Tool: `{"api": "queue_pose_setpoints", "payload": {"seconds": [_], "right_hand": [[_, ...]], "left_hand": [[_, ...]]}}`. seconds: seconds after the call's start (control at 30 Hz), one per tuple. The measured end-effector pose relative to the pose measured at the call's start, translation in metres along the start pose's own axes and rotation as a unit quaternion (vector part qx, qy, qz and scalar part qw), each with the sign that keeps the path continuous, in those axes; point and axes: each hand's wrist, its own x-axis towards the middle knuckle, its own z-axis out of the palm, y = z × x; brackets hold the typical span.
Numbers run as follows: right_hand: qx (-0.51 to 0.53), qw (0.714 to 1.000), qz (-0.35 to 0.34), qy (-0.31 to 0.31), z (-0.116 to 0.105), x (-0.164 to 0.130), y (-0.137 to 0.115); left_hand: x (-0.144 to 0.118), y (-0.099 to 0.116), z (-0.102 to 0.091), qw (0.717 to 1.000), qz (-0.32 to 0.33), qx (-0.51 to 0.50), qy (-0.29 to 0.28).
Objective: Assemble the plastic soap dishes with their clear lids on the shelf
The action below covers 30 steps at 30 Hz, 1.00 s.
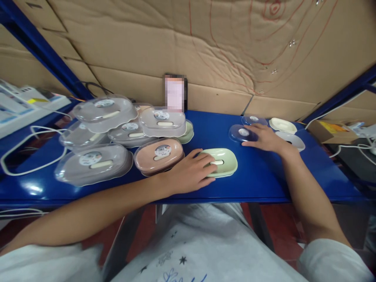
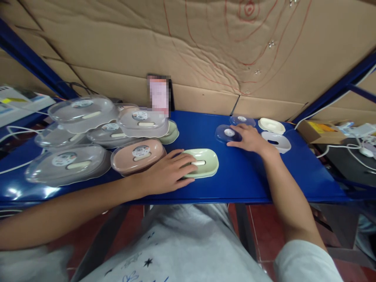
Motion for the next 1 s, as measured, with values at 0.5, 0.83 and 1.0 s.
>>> {"api": "queue_pose_setpoints", "payload": {"seconds": [0.5, 0.83, 1.0], "right_hand": [[0.169, 0.967, -0.189, -0.007, -0.019, -0.013, -0.133], [0.201, 0.955, -0.218, -0.013, -0.001, -0.011, -0.126], [0.237, 0.946, -0.223, 0.012, -0.005, -0.007, -0.118]], "left_hand": [[-0.002, -0.006, 0.006, 0.993, -0.097, 0.021, 0.070], [0.000, -0.004, 0.001, 0.989, -0.084, 0.092, 0.077], [0.003, 0.000, -0.011, 0.983, -0.108, 0.125, 0.076]]}}
